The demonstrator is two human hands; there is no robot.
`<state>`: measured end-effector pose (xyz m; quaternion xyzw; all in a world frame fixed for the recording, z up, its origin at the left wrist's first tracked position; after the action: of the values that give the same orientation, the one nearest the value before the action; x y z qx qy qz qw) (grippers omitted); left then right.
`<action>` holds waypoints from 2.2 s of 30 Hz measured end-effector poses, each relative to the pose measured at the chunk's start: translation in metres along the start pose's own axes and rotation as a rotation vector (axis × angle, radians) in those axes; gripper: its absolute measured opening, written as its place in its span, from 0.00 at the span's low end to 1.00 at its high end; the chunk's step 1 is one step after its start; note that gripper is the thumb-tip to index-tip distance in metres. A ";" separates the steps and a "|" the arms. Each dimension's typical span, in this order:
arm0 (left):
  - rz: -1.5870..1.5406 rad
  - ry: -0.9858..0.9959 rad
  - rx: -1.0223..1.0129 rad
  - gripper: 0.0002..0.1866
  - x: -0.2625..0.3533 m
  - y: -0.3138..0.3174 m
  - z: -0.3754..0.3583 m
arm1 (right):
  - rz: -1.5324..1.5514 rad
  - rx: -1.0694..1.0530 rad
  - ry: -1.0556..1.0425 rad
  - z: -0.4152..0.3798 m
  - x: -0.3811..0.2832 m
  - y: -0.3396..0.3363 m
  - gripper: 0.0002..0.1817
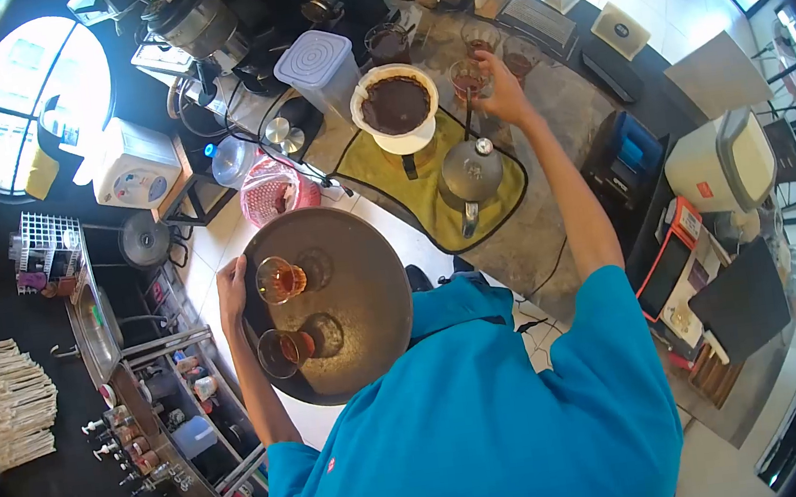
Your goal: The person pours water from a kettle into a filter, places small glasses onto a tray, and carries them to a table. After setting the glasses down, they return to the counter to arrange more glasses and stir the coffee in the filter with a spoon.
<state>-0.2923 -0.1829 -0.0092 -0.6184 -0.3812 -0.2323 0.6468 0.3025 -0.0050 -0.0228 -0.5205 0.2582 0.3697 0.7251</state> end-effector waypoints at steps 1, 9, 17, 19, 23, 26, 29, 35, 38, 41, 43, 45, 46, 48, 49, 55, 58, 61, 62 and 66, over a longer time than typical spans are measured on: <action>-0.008 -0.012 0.021 0.22 0.000 -0.001 -0.003 | 0.062 0.051 -0.007 0.002 0.002 0.008 0.51; -0.018 -0.107 0.057 0.22 -0.004 -0.002 -0.018 | 0.085 0.268 0.123 -0.004 0.013 0.004 0.39; 0.016 -0.024 -0.046 0.22 -0.004 0.012 0.007 | -0.014 0.278 0.113 -0.052 -0.056 -0.086 0.39; -0.009 -0.001 -0.052 0.23 0.002 0.017 0.011 | -0.051 0.257 0.078 -0.060 -0.099 -0.104 0.39; -0.025 0.081 0.025 0.21 -0.006 0.022 0.030 | -0.046 0.224 -0.056 -0.076 -0.198 -0.099 0.39; 0.031 0.067 -0.056 0.21 0.009 0.023 0.030 | 0.076 0.062 -0.083 -0.097 -0.269 -0.056 0.40; 0.023 0.060 -0.117 0.21 0.024 0.024 0.032 | 0.150 -0.163 -0.120 -0.126 -0.299 0.010 0.40; 0.037 0.121 -0.105 0.23 0.012 0.020 0.035 | 0.302 -0.572 -0.220 -0.175 -0.333 0.124 0.37; 0.073 0.083 -0.136 0.24 0.014 0.013 0.032 | 0.256 -0.641 -0.296 -0.187 -0.334 0.150 0.37; 0.036 0.096 -0.082 0.23 0.005 0.010 0.029 | 0.228 -0.670 -0.315 -0.193 -0.326 0.166 0.39; 0.029 0.059 -0.067 0.22 0.000 0.006 0.025 | 0.224 -0.673 -0.298 -0.193 -0.327 0.167 0.40; 0.003 0.057 -0.073 0.20 -0.002 0.006 0.025 | 0.248 -0.688 -0.310 -0.191 -0.330 0.159 0.43; -0.017 0.089 -0.090 0.20 -0.003 0.006 0.026 | 0.224 -0.658 -0.292 -0.188 -0.330 0.147 0.43; -0.035 0.054 -0.092 0.20 -0.006 0.007 0.026 | 0.123 -0.659 -0.370 -0.183 -0.339 0.123 0.47; -0.043 0.078 -0.106 0.20 -0.003 0.008 0.028 | 0.089 -0.646 -0.372 -0.172 -0.340 0.104 0.46; 0.031 0.045 -0.102 0.21 0.003 0.009 0.021 | -0.020 0.131 -0.198 -0.053 -0.252 -0.053 0.15; -0.041 0.053 -0.075 0.21 0.006 0.013 0.018 | -0.334 0.321 -0.075 0.014 -0.105 -0.104 0.28; -0.038 0.036 -0.068 0.21 0.003 0.013 0.016 | -0.795 0.171 0.374 0.033 -0.011 -0.103 0.43; -0.030 0.038 -0.064 0.21 0.001 0.013 0.013 | -0.802 0.109 0.416 0.034 0.007 -0.097 0.49; -0.098 0.000 -0.011 0.20 0.004 0.013 0.009 | -0.709 0.041 0.415 0.053 0.069 -0.070 0.55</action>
<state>-0.2815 -0.1719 -0.0151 -0.6023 -0.4098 -0.2659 0.6313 0.3992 0.0505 -0.0185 -0.6263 0.2108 -0.0208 0.7503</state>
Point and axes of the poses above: each hand's wrist, its own z-axis towards the middle knuckle, its own y-axis out of the palm, x = y × z, the point moved 5 cm from there along z, towards the middle knuckle, and after that the axes turned 4 degrees about x, right-handed, at the moved point
